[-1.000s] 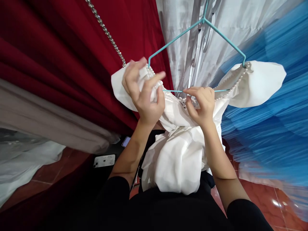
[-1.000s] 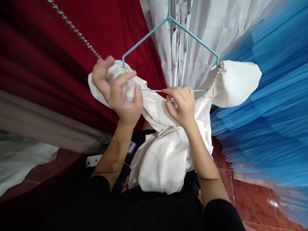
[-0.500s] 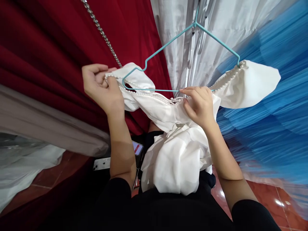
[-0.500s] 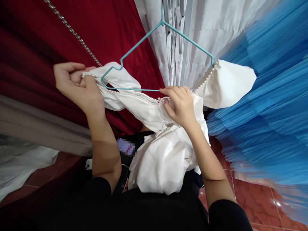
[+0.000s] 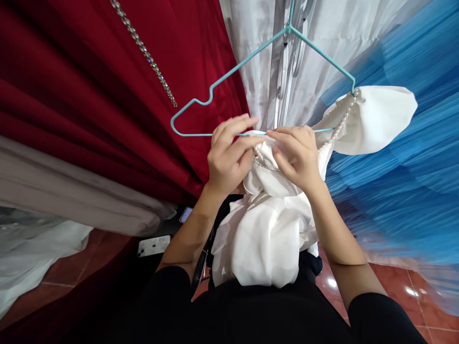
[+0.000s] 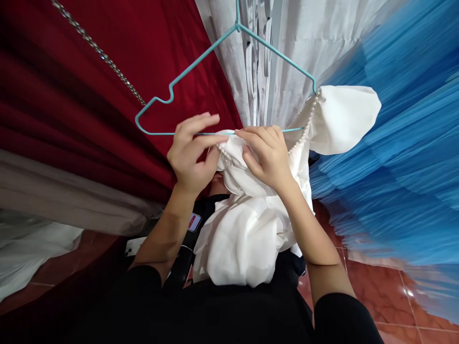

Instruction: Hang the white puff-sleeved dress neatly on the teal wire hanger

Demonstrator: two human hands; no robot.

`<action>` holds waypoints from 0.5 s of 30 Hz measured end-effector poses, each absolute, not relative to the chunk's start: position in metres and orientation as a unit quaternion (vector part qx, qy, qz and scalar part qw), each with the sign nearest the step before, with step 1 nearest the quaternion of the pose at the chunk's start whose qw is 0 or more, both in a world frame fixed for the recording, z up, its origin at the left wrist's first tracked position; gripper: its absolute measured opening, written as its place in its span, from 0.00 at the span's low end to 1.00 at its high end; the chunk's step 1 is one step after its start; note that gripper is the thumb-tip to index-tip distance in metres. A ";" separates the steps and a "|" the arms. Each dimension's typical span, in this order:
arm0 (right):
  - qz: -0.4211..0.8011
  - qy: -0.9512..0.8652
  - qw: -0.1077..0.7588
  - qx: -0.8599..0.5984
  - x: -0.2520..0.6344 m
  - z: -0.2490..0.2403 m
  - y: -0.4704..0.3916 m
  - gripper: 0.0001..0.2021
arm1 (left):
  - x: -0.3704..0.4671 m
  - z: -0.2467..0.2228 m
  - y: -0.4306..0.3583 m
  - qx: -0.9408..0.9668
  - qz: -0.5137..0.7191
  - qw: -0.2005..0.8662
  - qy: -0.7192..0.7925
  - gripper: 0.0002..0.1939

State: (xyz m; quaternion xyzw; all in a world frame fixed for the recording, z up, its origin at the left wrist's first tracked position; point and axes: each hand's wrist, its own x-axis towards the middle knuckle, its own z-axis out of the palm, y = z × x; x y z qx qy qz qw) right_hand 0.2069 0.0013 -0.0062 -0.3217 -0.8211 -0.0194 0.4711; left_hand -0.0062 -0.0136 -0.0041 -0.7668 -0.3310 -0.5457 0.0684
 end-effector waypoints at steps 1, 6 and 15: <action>-0.019 -0.824 0.465 -0.321 0.209 -0.004 0.001 0.17 | -0.004 0.001 -0.010 -0.761 -0.535 0.050 -0.363 0.13; -0.111 -0.769 0.525 -0.346 0.238 0.009 0.016 0.18 | 0.003 0.000 0.001 -0.757 -0.500 0.054 -0.418 0.11; -0.191 -0.686 0.550 -0.436 0.288 0.035 0.048 0.19 | -0.001 -0.005 -0.001 -0.756 -0.492 0.075 -0.426 0.11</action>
